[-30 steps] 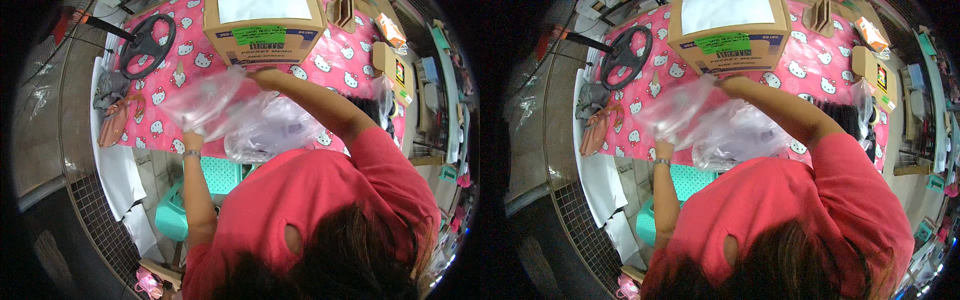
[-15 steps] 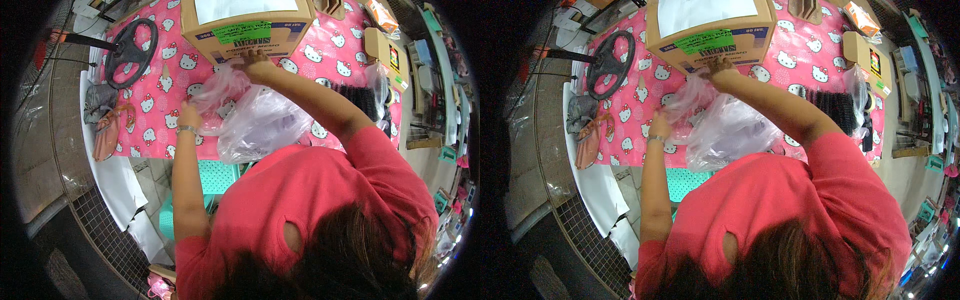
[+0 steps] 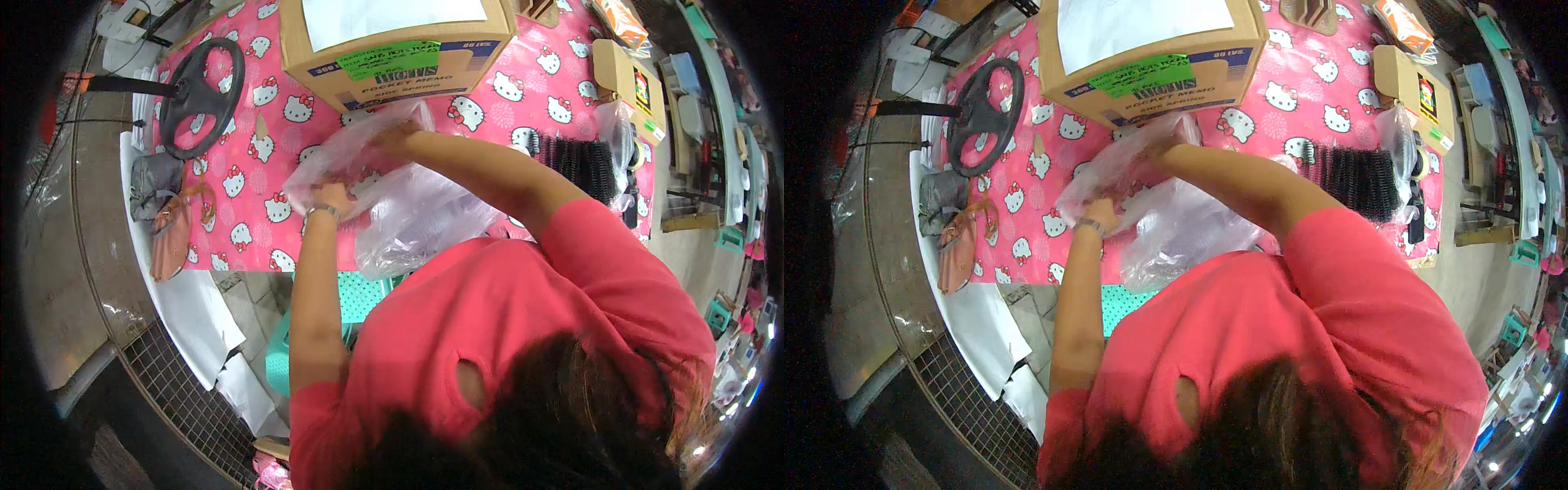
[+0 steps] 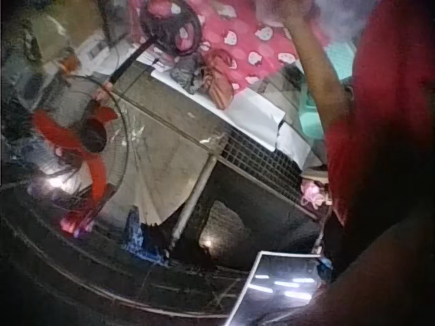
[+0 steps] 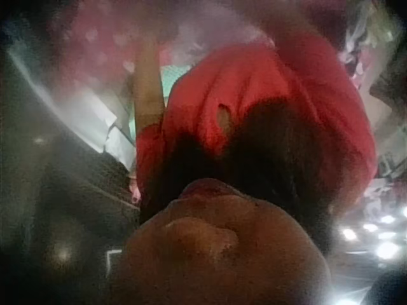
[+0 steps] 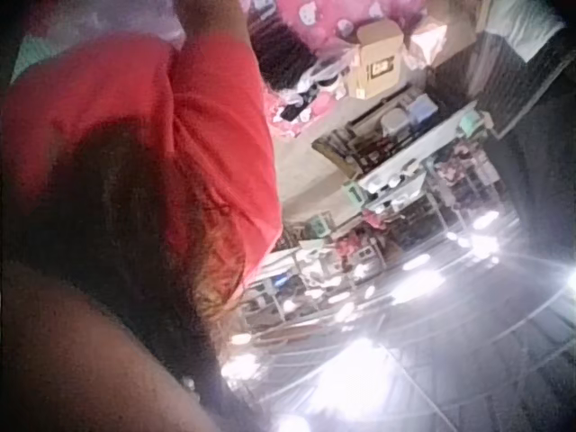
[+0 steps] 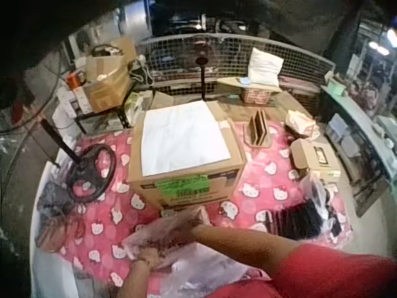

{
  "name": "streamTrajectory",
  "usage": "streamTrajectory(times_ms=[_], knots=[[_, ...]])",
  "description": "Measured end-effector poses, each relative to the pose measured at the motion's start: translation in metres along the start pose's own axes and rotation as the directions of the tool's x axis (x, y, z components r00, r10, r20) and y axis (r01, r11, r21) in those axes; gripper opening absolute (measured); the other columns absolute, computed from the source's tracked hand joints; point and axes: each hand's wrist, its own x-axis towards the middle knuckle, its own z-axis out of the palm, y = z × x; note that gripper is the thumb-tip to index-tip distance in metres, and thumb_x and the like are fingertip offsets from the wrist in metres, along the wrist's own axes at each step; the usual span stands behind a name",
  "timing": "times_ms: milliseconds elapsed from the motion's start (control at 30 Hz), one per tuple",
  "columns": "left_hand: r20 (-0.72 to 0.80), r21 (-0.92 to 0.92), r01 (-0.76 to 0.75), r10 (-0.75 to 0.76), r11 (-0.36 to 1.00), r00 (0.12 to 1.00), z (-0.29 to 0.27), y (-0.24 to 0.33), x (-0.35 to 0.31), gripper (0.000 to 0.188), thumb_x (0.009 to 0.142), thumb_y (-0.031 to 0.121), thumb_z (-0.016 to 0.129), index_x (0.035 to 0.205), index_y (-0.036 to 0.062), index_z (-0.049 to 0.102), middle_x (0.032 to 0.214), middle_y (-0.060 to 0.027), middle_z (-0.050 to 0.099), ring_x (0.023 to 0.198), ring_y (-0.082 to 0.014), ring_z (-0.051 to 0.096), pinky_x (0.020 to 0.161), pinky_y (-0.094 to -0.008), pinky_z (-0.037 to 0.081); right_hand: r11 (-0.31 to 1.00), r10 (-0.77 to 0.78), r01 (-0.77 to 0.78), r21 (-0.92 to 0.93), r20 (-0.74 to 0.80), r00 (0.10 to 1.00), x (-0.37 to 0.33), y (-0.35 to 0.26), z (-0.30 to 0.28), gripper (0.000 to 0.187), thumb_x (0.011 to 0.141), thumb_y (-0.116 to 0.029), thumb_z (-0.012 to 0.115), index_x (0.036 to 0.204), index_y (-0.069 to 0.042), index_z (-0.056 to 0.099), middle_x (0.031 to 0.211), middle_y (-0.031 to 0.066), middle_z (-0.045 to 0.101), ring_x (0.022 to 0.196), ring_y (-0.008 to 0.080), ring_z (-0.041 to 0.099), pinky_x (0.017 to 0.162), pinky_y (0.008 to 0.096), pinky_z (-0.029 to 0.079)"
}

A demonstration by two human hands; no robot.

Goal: The person places colorful spiral notebooks into a cardboard box, handles bundles of black plastic strips, and arranges various packaging materials on a table.

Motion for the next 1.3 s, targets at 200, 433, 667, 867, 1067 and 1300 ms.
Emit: streamTrajectory(times_ms=[200,433,667,867,1067,1300], knots=[[0.352,-0.105,0.112,-0.069,0.988,0.934,-0.059,0.031,-0.011,0.063,0.072,0.036,0.065,0.128,0.011,0.048,0.132,-0.016,0.045,0.124,-0.0296,0.041,0.101,-0.0403,0.036,0.994,0.105,-0.107,-0.024,-0.063,0.992,-0.002,0.054,0.006,0.036,0.081,-0.02,0.058,0.115,-0.01,0.058,0.112,0.0129,0.06,0.106,0.0276,0.055,0.089,0.0342,0.044],[0.047,-0.897,0.07,-0.063,0.437,0.997,-0.061,0.053,-0.101,0.065,0.077,0.028,0.069,0.129,0.0008,0.042,0.132,-0.0158,0.045,0.122,-0.0243,0.043,0.1,-0.0379,0.036,0.872,0.019,-0.036,0.487,0.04,0.999,-0.132,0.033,-0.098,0.043,0.082,-0.028,0.061,0.117,-0.003,0.056,0.112,0.0157,0.06,0.104,0.0272,0.057,0.091,0.0364,0.043],[-0.026,-0.979,0.043,-0.33,0.2,0.943,0.027,0.139,-0.123,0.07,0.073,0.017,0.074,0.128,-0.0052,0.039,0.124,-0.0165,0.05,0.107,-0.0207,0.052,0.088,-0.0319,0.044,0.943,0.218,-0.138,0.302,-0.249,0.944,-0.221,0.054,0.008,0.092,0.063,-0.044,0.077,0.135,-0.004,0.035,0.122,0.0238,0.051,0.11,0.0392,0.051,0.096,0.0404,0.039],[0.267,-0.95,0.31,-0.406,0.042,0.874,0.03,0.162,-0.136,0.027,0.076,0.016,0.066,0.098,-0.0003,0.064,0.086,-0.0056,0.065,0.074,-0.0134,0.058,0.065,-0.029,0.045,0.665,0.577,-0.552,0.503,0.124,0.807,-0.237,0.048,0.039,0.057,0.063,-0.025,0.075,0.111,0.001,0.058,0.099,0.0192,0.064,0.093,0.0289,0.061,0.082,0.0365,0.046],[0.183,-0.939,0.243,-0.245,0.244,0.952,-0.06,0.162,-0.182,0.029,0.082,0.024,0.06,0.101,0.0031,0.066,0.076,0.0006,0.061,0.063,-0.0078,0.05,0.056,-0.0253,0.04,0.895,0.316,-0.366,0.256,0.217,0.924,-0.249,0.005,-0.07,0.039,0.073,-0.029,0.066,0.096,0.003,0.063,0.086,0.0212,0.064,0.082,0.0337,0.062,0.074,0.0407,0.047],[0.0,-0.992,0.046,-0.356,0.122,0.935,-0.144,0.117,-0.195,0.03,0.084,0.022,0.057,0.104,0.0009,0.065,0.099,-0.0071,0.065,0.083,-0.0138,0.061,0.07,-0.0271,0.047,0.935,0.097,-0.029,0.354,-0.177,0.979,-0.196,-0.04,-0.148,0.036,0.078,-0.03,0.065,0.101,-0.002,0.063,0.097,0.016,0.064,0.091,0.0259,0.059,0.08,0.0358,0.045]])
